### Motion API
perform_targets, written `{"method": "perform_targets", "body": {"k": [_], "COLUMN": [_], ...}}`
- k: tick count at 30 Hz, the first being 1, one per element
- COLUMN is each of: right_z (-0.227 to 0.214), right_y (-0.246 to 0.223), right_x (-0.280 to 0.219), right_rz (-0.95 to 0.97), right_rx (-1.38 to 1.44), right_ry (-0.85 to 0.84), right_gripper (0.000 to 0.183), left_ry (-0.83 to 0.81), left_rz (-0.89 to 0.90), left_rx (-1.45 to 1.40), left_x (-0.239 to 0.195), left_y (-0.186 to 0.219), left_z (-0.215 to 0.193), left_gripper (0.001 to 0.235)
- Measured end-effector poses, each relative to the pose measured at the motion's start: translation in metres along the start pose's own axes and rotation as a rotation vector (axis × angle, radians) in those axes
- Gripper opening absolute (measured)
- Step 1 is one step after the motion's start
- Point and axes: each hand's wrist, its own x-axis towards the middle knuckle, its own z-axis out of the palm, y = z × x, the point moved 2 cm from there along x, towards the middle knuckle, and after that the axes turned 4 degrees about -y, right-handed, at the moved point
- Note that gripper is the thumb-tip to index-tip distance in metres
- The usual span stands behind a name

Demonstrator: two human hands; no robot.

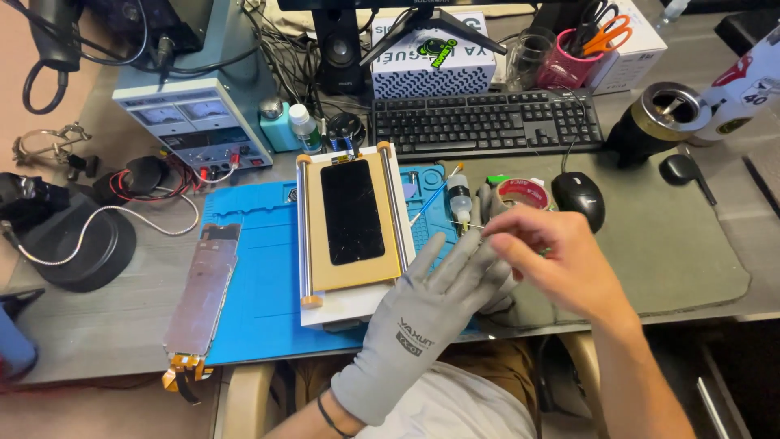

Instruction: The person removes a glove and uses brown packing tape to cover the cracked screen of a smartphone mounted in a fixture. They apply multiple strips of tape across the screen surface, smoothing each piece down by hand.

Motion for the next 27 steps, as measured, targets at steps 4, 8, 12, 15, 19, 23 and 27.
{"method": "perform_targets", "body": {"k": [4,8,12,15,19,23,27], "right_z": [0.012,0.008,0.005,0.015,0.020,0.023,0.027], "right_y": [-0.005,0.010,0.008,-0.003,0.001,0.005,-0.005], "right_x": [0.002,0.005,0.001,0.002,0.003,0.005,0.004], "right_rz": [-0.061,-0.090,-0.029,-0.098,-0.080,-0.044,-0.087], "right_rx": [0.084,0.157,0.170,0.129,0.214,0.281,0.089], "right_ry": [-0.021,0.179,0.057,-0.105,-0.005,0.166,0.291], "right_gripper": [0.026,0.034,0.045,0.020,0.031,0.027,0.030], "left_ry": [0.048,-0.057,-0.083,-0.027,-0.018,-0.043,0.006], "left_rz": [-0.017,-0.041,-0.027,-0.018,-0.052,-0.063,-0.110], "left_rx": [-0.104,0.071,0.089,0.003,-0.012,0.115,0.185], "left_x": [0.003,-0.006,-0.014,-0.013,-0.008,-0.002,0.016], "left_y": [-0.006,-0.005,-0.007,-0.006,-0.008,-0.008,-0.008], "left_z": [-0.010,-0.006,-0.009,-0.002,-0.006,-0.020,-0.048], "left_gripper": [0.045,0.061,0.067,0.053,0.056,0.059,0.047]}}
